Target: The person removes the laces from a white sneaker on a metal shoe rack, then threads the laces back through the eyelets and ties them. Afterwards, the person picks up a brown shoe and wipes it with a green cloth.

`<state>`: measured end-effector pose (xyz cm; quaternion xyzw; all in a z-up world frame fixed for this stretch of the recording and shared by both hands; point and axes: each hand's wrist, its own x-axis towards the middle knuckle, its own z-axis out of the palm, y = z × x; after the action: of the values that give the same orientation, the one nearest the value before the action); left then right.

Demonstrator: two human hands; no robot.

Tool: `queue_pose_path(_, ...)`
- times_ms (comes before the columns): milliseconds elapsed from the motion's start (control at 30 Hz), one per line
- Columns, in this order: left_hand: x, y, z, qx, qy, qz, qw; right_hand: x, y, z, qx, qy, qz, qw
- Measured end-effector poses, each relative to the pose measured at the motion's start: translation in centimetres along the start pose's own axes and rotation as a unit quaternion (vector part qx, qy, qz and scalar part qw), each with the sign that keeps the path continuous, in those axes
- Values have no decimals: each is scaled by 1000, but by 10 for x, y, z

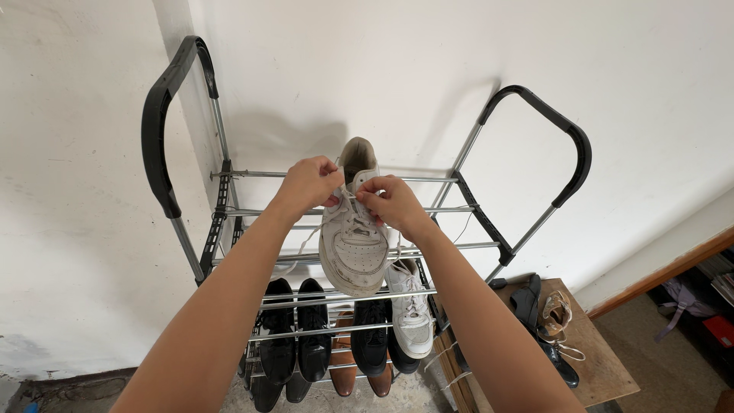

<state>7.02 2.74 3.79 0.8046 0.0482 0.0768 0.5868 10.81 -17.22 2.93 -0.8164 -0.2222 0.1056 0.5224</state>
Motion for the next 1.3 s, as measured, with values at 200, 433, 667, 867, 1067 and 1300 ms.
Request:
queue_pose_path(200,0,0,0,-18,-9,-6,1000,2,-2,-1,12,-14,21,1000)
queue_pose_path(433,3,-7,-5,-79,-42,-33,995,5,0,2,34,-5,35,999)
queue_pose_path(667,4,-10,-6,-102,-46,-35,993,4,9,7,4,16,-15,1000)
queue_pose_path(867,-6,-4,5,-29,9,-31,999,3,18,9,20,42,-29,999)
queue_pose_path(1067,-5,-9,4,-88,8,-18,996,3,19,14,28,67,-42,996)
queue_pose_path(1300,0,-22,0,-144,-13,-32,989,-1,19,14,-65,75,-120,988)
